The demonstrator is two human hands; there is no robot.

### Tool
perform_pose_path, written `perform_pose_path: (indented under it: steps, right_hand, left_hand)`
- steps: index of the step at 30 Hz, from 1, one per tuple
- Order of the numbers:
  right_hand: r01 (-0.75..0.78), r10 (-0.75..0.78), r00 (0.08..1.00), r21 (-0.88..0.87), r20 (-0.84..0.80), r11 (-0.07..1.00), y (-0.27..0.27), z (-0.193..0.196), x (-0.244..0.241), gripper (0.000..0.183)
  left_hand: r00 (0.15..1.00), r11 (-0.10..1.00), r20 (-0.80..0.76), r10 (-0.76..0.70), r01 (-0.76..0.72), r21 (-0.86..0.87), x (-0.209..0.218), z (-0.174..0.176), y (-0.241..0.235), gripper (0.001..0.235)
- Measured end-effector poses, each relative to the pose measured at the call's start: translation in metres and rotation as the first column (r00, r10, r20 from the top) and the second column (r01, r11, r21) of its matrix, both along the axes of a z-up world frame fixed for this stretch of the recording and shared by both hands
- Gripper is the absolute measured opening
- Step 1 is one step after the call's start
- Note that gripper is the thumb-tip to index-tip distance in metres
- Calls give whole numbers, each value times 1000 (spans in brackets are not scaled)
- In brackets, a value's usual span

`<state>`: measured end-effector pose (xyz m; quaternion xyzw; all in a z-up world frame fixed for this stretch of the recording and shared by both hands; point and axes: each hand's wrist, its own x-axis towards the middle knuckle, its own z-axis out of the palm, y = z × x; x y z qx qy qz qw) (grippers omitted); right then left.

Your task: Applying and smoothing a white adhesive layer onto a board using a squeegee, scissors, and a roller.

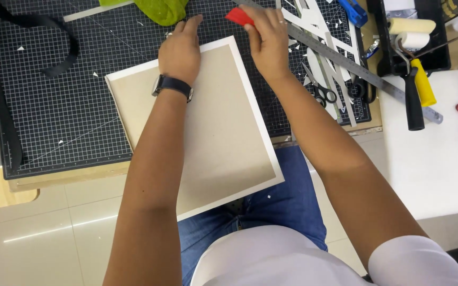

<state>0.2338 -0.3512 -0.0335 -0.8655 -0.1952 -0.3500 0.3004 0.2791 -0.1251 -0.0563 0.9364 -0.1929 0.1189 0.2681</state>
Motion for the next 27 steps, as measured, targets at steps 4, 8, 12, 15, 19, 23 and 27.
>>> perform_pose_path:
  steps: [4, 8, 12, 15, 19, 23, 27]
  right_hand:
    - [-99, 100, 995, -5, 24, 995, -4, -8, -14, 64]
    - [-188, 186, 982, -52, -41, 981, -13, -2, -6, 55]
    - [-257, 259, 949, 34, -180, 966, -23, 11, 0, 43]
    - [-272, 272, 961, 6, 48, 962, -17, 36, -20, 22]
    - [-235, 222, 968, -107, -119, 966, -18, 16, -84, 49]
    - [-249, 224, 942, -73, -251, 966, -33, 19, -189, 50]
    - [-250, 204, 917, -96, -342, 964, -47, 28, -314, 61]
  left_hand:
    - [1000, 1000, 11, 8, -8, 17, 3, -4, 1, 49]
    - [1000, 1000, 9, -6, 6, 2, 1, -3, 0, 48]
    - [1000, 1000, -5, -4, 4, 5, 0, 0, 1, 46]
    - [1000, 1000, 21, -7, 7, 16, 4, -4, 2, 49]
    - [989, 994, 148, -14, -3, 112, 19, -38, 6, 17]
    - [982, 995, 190, 19, -37, 94, 39, -56, 11, 10]
    - [989, 998, 144, 34, -40, 39, 42, -72, 16, 12]
